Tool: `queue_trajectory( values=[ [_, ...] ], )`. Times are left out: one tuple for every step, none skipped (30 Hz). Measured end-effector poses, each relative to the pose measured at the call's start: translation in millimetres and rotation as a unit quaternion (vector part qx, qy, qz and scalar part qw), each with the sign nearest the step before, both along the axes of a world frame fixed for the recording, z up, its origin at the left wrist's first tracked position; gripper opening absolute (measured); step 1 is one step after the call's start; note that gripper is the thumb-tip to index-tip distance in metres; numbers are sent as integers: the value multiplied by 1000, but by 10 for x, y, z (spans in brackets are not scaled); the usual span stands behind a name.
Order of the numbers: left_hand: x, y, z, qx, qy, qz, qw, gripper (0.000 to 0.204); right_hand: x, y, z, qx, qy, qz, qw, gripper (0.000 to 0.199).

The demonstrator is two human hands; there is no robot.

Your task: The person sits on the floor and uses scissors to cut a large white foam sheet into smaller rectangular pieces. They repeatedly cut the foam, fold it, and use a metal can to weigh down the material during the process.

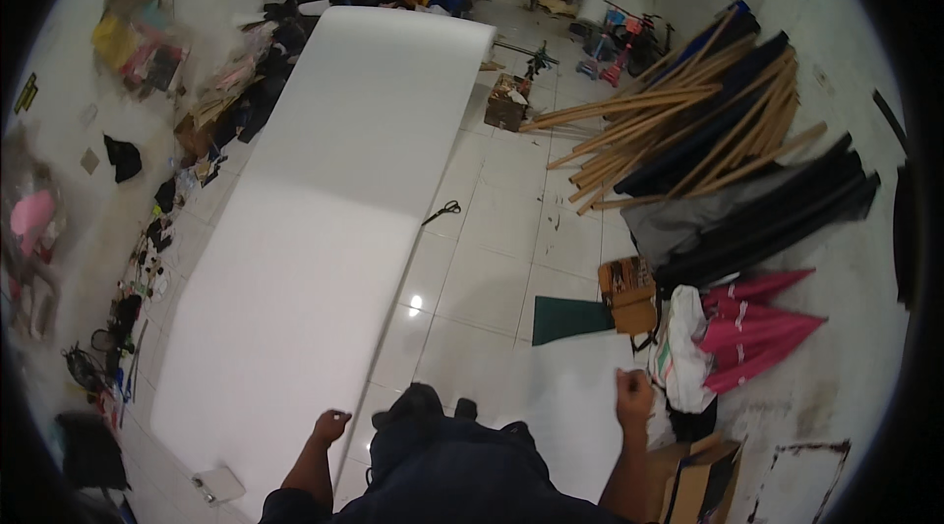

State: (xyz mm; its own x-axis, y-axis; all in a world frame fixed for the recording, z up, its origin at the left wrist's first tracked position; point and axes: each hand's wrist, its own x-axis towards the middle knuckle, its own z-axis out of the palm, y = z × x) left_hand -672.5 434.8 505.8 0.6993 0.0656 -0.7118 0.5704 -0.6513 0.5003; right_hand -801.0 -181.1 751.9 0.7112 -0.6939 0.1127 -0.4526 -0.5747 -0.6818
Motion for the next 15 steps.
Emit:
queue_trajectory(
  values=[
    [-91,-90,-42,19,27,7,999,51,361,-100,-129,24,43,37,998,30],
    [-157,-52,-137,46,54,-38,997,53,782,-91,-219,27,96,89,991,32],
    [-126,-151,-194,86,108,-87,987,52,1193,-70,-288,24,149,135,979,35],
    [-95,-280,-169,67,179,-44,981,52,1556,-77,-355,23,199,188,962,38],
    [-72,-357,-192,59,185,-17,981,51,1897,-52,-449,24,245,244,938,41],
    [-12,-400,-225,51,191,7,980,51,2208,-32,-550,26,282,307,909,46],
    [136,-466,-261,58,192,28,979,51,2511,-37,-668,24,316,368,874,51],
    [324,-590,-309,59,192,42,979,51,2771,-113,-887,47,346,401,847,55],
    [541,-716,-368,61,192,62,978,51,3031,-175,-1098,69,376,437,814,59],
    [857,-828,-452,69,189,36,979,51,3231,-224,-1304,64,398,459,791,62],
    [1106,-860,-509,82,193,17,978,51,3493,-224,-1430,64,424,487,761,65],
    [1391,-961,-475,104,223,16,969,50,3690,-210,-1474,70,442,505,738,65],
    [1779,-1120,-488,122,247,12,961,49,3877,-257,-1493,75,460,522,714,65],
    [2187,-1132,-475,101,186,-22,977,50,4101,-274,-1486,75,443,552,703,64],
    [2417,-1010,-446,161,-12,-259,952,55,4431,-89,-1251,112,382,628,669,58]
  ],
)
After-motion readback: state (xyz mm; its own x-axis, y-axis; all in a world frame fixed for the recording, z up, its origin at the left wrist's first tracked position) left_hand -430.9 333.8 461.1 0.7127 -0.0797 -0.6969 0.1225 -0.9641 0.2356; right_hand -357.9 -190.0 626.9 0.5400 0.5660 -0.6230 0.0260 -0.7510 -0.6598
